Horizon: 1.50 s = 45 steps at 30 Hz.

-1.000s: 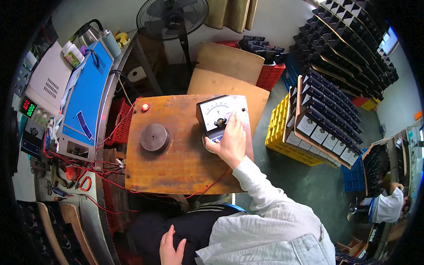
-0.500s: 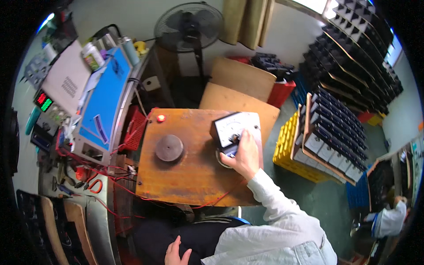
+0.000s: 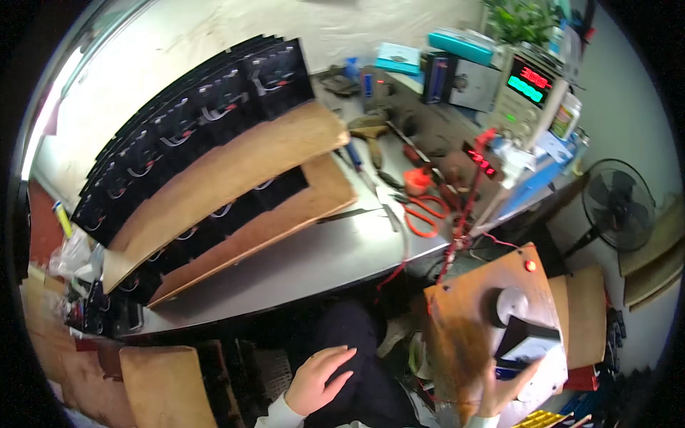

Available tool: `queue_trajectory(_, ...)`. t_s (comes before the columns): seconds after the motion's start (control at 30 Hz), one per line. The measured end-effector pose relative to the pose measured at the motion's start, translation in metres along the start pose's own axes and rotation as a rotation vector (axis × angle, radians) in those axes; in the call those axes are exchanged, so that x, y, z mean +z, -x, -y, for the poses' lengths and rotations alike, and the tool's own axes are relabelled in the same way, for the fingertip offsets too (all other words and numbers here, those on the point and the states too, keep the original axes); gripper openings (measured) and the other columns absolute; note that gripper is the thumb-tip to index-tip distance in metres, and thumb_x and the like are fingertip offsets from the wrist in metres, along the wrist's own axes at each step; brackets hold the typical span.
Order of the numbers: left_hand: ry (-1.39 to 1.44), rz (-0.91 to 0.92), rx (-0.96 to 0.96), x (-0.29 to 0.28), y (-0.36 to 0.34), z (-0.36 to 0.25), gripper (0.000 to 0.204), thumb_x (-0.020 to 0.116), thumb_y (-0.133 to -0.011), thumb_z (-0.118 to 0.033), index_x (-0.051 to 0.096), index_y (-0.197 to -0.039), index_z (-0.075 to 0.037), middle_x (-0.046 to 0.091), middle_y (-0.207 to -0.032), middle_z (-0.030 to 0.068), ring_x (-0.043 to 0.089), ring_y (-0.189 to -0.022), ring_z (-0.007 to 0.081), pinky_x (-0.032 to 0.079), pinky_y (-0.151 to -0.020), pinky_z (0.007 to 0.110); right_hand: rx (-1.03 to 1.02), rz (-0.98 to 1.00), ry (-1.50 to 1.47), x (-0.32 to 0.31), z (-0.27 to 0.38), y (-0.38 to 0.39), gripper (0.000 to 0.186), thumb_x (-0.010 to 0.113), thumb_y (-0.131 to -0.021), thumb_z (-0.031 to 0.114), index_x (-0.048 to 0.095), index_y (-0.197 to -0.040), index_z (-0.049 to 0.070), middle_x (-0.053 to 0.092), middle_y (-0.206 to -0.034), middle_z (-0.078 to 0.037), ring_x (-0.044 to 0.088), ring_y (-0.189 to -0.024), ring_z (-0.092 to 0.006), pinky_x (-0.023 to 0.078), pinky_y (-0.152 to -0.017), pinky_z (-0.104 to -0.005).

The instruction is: Testing and calibrating analog voltmeters using a power supply and probe.

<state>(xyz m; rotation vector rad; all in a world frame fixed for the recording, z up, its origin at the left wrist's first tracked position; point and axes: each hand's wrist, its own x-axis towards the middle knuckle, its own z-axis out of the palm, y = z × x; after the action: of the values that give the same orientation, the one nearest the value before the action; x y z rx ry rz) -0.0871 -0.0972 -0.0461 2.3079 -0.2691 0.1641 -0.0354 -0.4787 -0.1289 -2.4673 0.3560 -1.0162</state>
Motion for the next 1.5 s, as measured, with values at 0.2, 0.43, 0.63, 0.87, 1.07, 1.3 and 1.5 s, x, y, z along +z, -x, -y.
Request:
queue_trajectory(0.2,-0.09,-0.586,-0.098,-0.034,-0.023,0.0,0.094,0.08,-0.084,-0.015,0.021,-0.156,0.004,0.039,-0.151,0.0297,0.043,-0.137,0.0465,0.038,-0.113,0.046,-0.553,0.688,-0.623,0.042,0.262,-0.005,0.116,0.09,-0.057,0.028,0.029,-0.146,-0.012,0.049,-0.136,-0.031,0.052,-0.119,-0.048,0.043,-0.102,-0.0502)
queue_trajectory(0.43,0.279,-0.463,-0.171,-0.085,-0.056,0.08,0.12,0.089,-0.068,-0.01,0.011,-0.159,-0.002,0.041,-0.148,0.0298,0.046,-0.134,0.0431,0.037,-0.113,0.047,-0.728,0.835,-0.654,0.064,0.336,-0.005,0.113,0.084,-0.066,0.018,0.018,-0.152,-0.013,0.033,-0.149,-0.039,0.041,-0.133,-0.0524,0.037,-0.107,-0.052)
queue_trajectory(0.63,0.261,-0.406,-0.195,-0.104,-0.058,0.084,0.119,0.087,-0.072,-0.012,0.008,-0.16,-0.003,0.042,-0.147,0.0278,0.044,-0.136,0.0412,0.033,-0.115,0.047,-0.323,0.782,-0.824,0.056,0.308,0.009,0.075,0.083,-0.075,0.006,0.048,-0.14,-0.004,0.049,-0.139,-0.023,0.055,-0.124,-0.0376,0.047,-0.102,-0.0402)
queue_trajectory(0.87,0.383,-0.37,-0.178,-0.103,-0.058,0.08,0.117,0.082,-0.074,-0.007,0.004,-0.16,-0.006,0.046,-0.145,0.0257,0.048,-0.133,0.0377,0.034,-0.113,0.045,0.057,0.909,-0.948,0.045,0.299,0.033,0.046,0.083,-0.079,0.002,0.058,-0.117,-0.002,0.067,-0.104,-0.013,0.068,-0.092,-0.0194,0.055,-0.082,-0.0316)
queue_trajectory(1.07,0.426,-0.361,-0.192,-0.105,-0.057,0.079,0.118,0.082,-0.075,-0.004,0.001,-0.161,-0.01,0.051,-0.14,0.0231,0.052,-0.13,0.0336,0.037,-0.111,0.043,0.064,0.873,-1.023,0.049,0.301,0.032,0.032,0.078,-0.085,0.001,0.06,-0.112,-0.002,0.072,-0.094,-0.01,0.068,-0.076,-0.0125,0.055,-0.07,-0.0257)
queue_trajectory(1.3,0.526,-0.324,-0.168,-0.107,-0.069,0.075,0.118,0.081,-0.077,0.0,-0.001,-0.162,-0.011,0.051,-0.141,0.0212,0.053,-0.13,0.0295,0.043,-0.108,0.04,0.067,0.941,-0.944,0.045,0.297,0.006,0.023,0.077,-0.085,0.0,0.066,-0.104,-0.003,0.071,-0.088,-0.005,0.064,-0.076,-0.0061,0.05,-0.066,-0.0208)
queue_trajectory(1.5,0.413,-0.33,-0.12,-0.111,-0.055,0.085,0.117,0.086,-0.075,-0.016,0.007,-0.161,-0.006,0.051,-0.142,0.0249,0.051,-0.134,0.0337,0.04,-0.111,0.042,-0.189,0.833,-0.916,0.057,0.283,0.014,0.017,0.079,-0.086,0.004,0.066,-0.096,-0.002,0.07,-0.084,-0.009,0.064,-0.071,-0.0084,0.051,-0.063,-0.023)
